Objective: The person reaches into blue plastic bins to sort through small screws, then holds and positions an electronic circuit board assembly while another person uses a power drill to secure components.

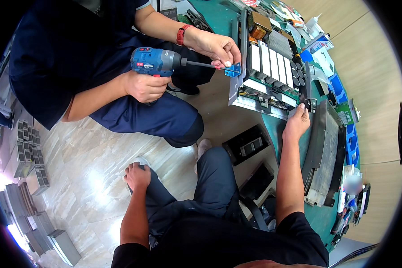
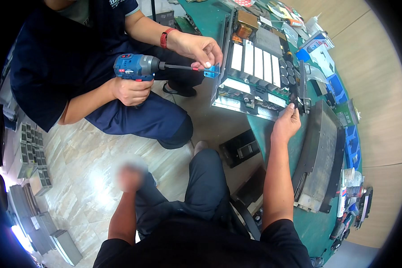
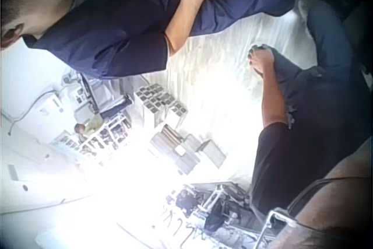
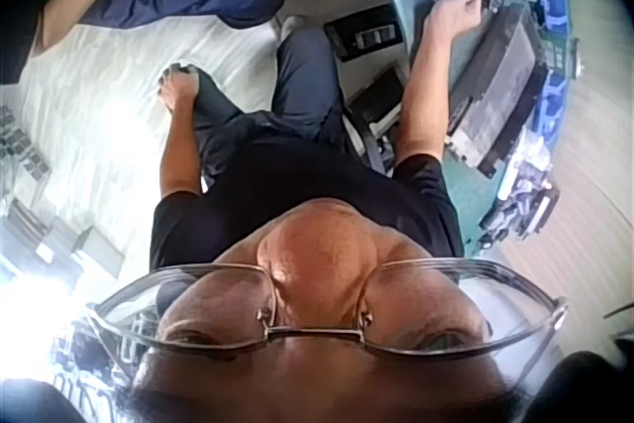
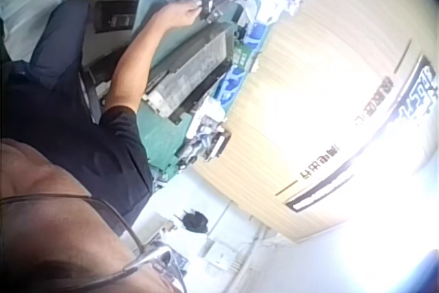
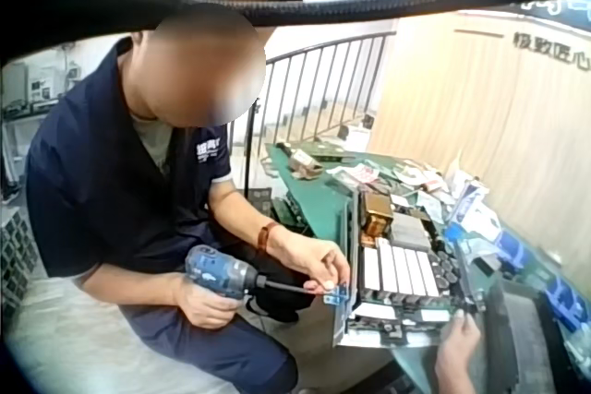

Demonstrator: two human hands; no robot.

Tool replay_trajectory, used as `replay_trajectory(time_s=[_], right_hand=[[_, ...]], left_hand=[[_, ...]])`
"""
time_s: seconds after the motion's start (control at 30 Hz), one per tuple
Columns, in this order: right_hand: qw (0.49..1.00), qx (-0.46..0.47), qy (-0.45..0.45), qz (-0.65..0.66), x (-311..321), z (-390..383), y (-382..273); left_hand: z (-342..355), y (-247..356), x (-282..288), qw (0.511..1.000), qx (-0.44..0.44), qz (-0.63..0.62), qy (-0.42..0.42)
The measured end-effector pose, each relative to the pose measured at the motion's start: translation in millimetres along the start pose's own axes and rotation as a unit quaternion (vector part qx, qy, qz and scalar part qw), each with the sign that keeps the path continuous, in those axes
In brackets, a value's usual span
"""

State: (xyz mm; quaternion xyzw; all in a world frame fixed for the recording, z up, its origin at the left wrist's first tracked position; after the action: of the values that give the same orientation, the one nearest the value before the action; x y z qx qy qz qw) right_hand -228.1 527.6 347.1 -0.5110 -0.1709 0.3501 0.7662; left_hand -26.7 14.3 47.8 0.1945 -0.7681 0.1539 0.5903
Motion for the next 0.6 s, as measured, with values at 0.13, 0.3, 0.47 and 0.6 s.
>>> replay_trajectory(time_s=[0.13,0.3,0.47,0.6], right_hand=[[1.000,0.001,0.005,-0.002,0.5,0.4,-0.4],[1.000,0.002,0.005,0.007,-2.8,-0.7,1.0],[1.000,0.004,0.017,0.011,5.5,0.0,-0.1],[1.000,0.003,0.015,0.012,5.4,1.0,8.4]], left_hand=[[0.1,0.7,-2.3,1.000,0.011,-0.012,0.000],[-0.5,-3.3,-3.5,1.000,0.004,-0.018,0.012],[-18.4,46.3,95.0,0.997,0.045,-0.018,-0.056],[-26.9,54.2,121.3,0.994,0.069,-0.017,-0.086]])
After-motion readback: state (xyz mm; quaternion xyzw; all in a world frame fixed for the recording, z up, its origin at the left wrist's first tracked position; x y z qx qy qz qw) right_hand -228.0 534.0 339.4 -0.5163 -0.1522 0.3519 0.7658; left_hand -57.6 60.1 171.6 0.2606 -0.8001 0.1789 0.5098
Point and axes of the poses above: each hand's wrist, its own z-axis towards the middle knuckle, its own x-axis out of the back of the hand, y = z × x, the point moved 1 cm from there along z, towards the middle knuckle, and after that the axes turned 10 degrees about z, right-handed, at the moved point
